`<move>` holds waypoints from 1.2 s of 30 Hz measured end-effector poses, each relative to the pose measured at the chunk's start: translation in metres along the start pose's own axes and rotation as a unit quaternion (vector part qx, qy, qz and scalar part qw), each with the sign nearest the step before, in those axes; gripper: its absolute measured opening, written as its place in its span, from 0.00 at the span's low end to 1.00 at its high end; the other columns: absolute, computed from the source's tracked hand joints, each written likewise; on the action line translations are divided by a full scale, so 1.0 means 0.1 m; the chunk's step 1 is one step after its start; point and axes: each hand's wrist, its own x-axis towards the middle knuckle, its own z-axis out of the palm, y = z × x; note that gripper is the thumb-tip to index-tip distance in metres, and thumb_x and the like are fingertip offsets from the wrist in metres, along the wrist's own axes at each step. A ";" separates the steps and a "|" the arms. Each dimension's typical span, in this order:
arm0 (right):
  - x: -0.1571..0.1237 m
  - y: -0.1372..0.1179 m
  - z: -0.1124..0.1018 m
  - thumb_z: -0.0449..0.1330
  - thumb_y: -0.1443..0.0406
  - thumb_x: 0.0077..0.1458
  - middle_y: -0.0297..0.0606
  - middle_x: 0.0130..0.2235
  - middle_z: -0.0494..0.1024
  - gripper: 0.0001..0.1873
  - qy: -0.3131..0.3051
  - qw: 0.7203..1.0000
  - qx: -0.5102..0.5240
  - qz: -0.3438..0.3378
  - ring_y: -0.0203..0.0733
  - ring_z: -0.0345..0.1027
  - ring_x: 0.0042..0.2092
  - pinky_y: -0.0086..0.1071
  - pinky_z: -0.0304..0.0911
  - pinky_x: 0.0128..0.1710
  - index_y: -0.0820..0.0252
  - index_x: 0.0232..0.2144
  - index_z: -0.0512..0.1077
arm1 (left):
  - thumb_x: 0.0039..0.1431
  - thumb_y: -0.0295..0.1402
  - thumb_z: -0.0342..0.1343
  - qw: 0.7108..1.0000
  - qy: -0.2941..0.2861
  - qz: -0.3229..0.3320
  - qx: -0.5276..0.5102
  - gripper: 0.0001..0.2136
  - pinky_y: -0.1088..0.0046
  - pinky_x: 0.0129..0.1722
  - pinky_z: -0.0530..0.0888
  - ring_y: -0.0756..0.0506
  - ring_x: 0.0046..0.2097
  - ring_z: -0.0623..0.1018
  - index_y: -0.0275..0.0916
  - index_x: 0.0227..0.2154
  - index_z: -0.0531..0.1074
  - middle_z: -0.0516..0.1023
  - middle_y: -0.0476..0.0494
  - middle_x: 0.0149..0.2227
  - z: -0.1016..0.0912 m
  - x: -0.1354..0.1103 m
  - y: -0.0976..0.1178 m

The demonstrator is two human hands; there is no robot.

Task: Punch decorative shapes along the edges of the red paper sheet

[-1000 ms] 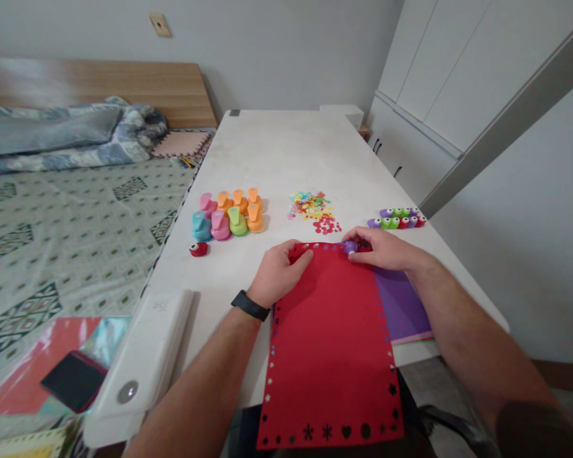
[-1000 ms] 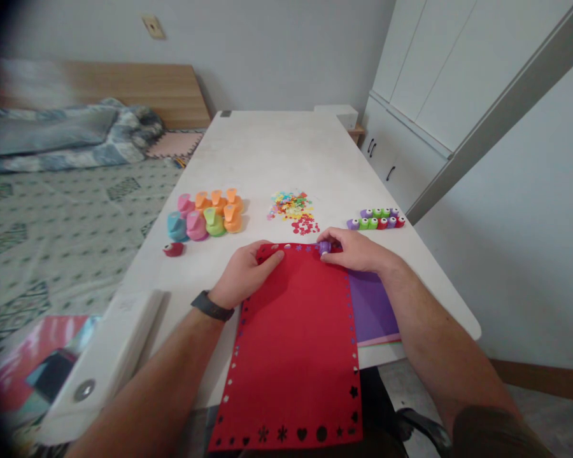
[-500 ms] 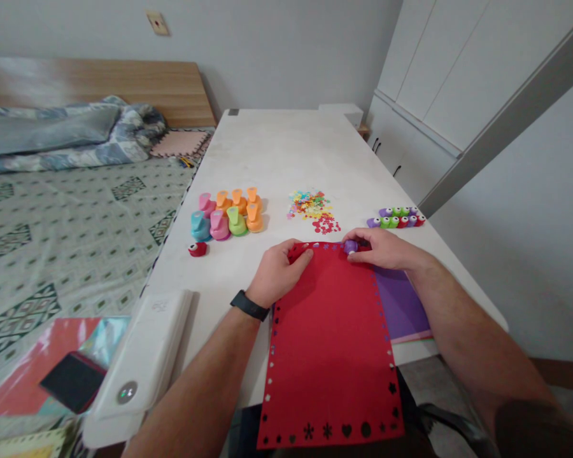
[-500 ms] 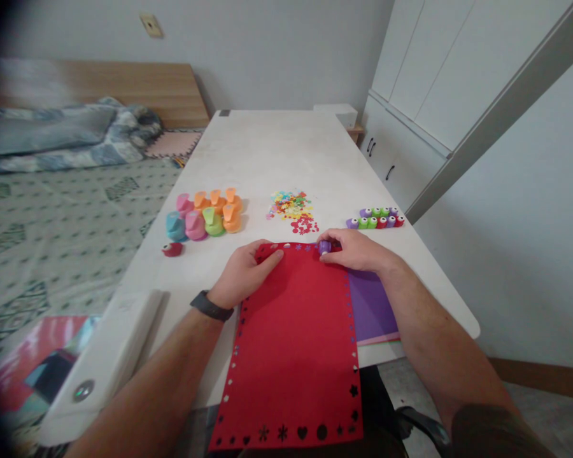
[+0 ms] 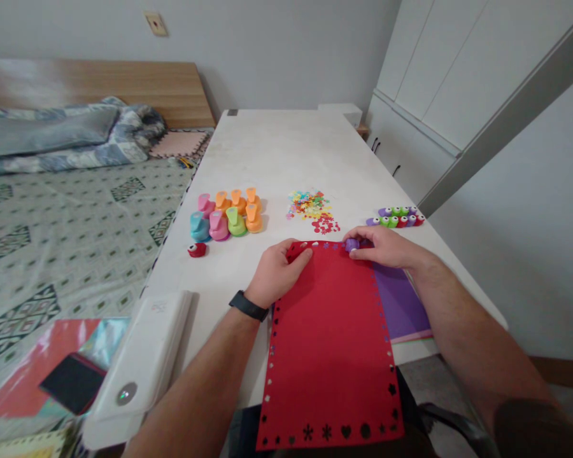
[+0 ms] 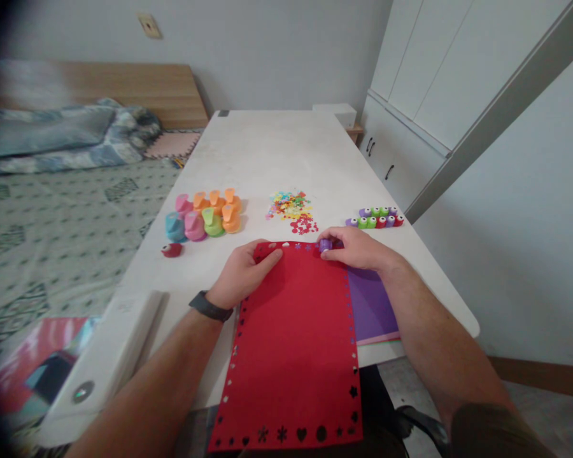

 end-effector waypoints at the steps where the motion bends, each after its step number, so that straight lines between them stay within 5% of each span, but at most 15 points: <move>1: 0.00 0.00 0.00 0.67 0.62 0.54 0.39 0.43 0.83 0.16 0.001 1.000 -0.001 0.003 0.45 0.75 0.42 0.37 0.67 0.45 0.58 0.46 0.78 | 0.65 0.47 0.56 1.000 0.000 -0.002 -0.002 0.15 0.72 0.33 0.68 0.47 0.32 0.74 0.39 0.34 0.74 0.78 0.49 0.29 0.00 0.00 0.00; 36: 0.02 0.06 0.01 0.67 0.62 0.53 0.35 0.36 0.80 0.14 0.001 1.000 0.013 0.012 0.40 0.70 0.35 0.34 0.62 0.38 0.58 0.43 0.77 | 0.63 0.48 0.56 0.999 -0.009 -0.023 -0.025 0.16 0.73 0.30 0.67 0.47 0.30 0.72 0.39 0.32 0.73 0.77 0.48 0.29 0.01 -0.01 0.01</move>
